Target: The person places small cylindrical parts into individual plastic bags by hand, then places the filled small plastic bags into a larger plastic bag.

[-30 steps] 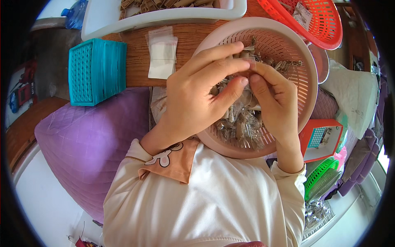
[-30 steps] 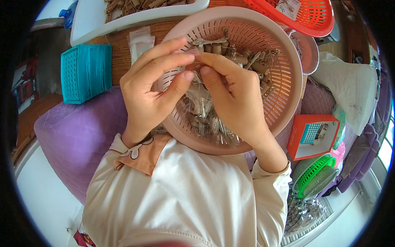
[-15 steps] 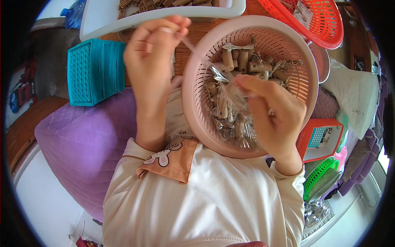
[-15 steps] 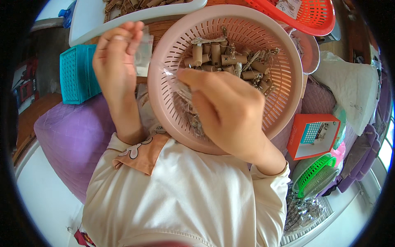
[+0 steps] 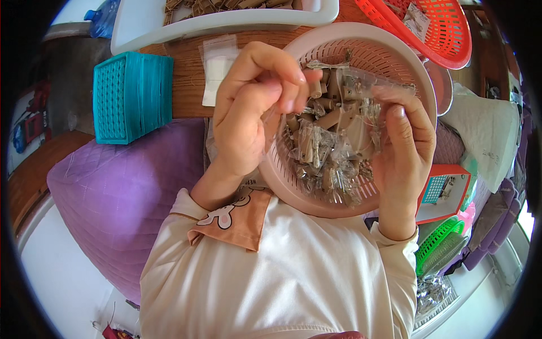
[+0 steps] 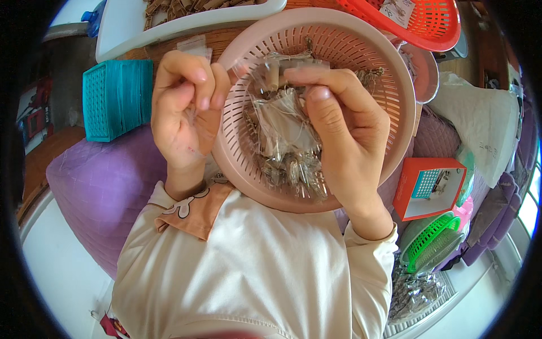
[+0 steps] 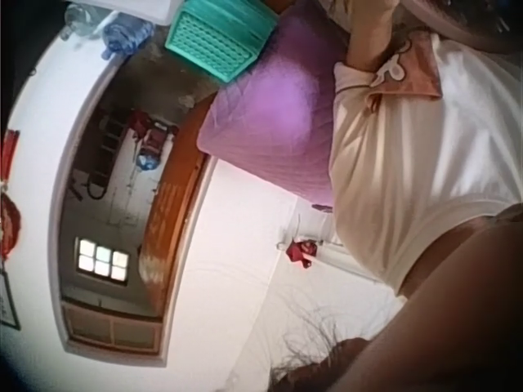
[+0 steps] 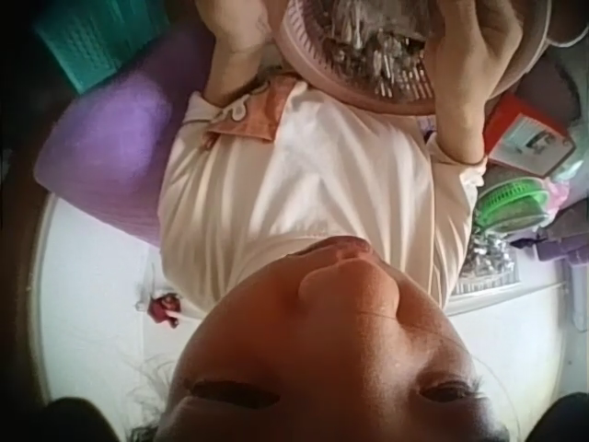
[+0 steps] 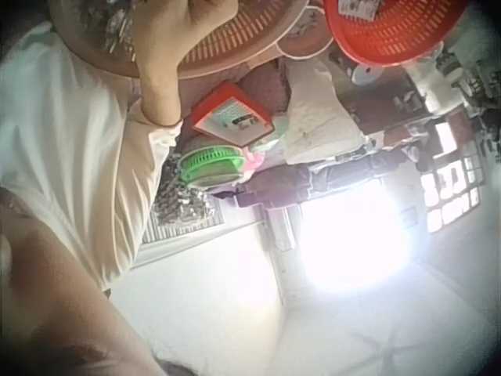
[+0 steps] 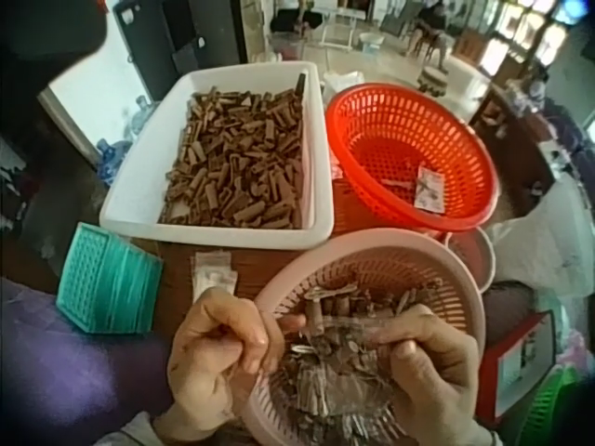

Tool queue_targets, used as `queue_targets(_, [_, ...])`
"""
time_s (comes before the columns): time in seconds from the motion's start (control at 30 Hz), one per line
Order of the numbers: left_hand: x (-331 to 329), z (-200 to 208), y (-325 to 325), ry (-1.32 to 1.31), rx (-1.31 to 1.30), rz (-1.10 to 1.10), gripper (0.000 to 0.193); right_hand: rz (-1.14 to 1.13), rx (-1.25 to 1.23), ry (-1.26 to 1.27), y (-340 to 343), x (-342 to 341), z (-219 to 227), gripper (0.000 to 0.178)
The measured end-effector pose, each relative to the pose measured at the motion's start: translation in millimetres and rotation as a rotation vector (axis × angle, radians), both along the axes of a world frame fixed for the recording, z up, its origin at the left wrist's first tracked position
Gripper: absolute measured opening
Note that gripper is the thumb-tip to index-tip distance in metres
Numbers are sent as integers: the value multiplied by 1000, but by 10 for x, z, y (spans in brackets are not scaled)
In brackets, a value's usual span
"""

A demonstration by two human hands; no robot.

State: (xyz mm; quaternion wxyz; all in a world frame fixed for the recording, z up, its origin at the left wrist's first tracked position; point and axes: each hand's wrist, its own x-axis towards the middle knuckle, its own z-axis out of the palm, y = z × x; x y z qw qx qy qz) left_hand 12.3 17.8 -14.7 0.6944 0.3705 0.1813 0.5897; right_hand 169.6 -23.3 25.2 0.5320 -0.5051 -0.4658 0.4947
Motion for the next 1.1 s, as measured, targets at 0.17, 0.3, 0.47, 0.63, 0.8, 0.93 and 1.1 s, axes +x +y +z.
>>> queue_targets(0.17, [24,6,-51,318,9,-8,34,8,-25,20,-21,15,-10,18])
queue_targets(0.3, [86,69,-88,696,62,-31,20,30,-62,63,-52,-2,19,18])
queue_targets(0.47, [94,139,-138,753,132,95,7,-51,-176,384,-70,-32,68,22])
queue_targets(0.63, [67,80,-129,867,591,403,10,19,-259,882,-135,12,-72,16])
queue_targets(0.8, [-2,8,-104,869,974,464,33,162,-281,1085,-125,8,-76,10])
queue_targets(0.93, [13,-8,-105,869,1017,465,34,185,-166,1043,-123,27,-185,18])
queue_targets(1.1, [32,-67,-104,834,978,403,27,181,-187,829,-129,-15,-140,28])
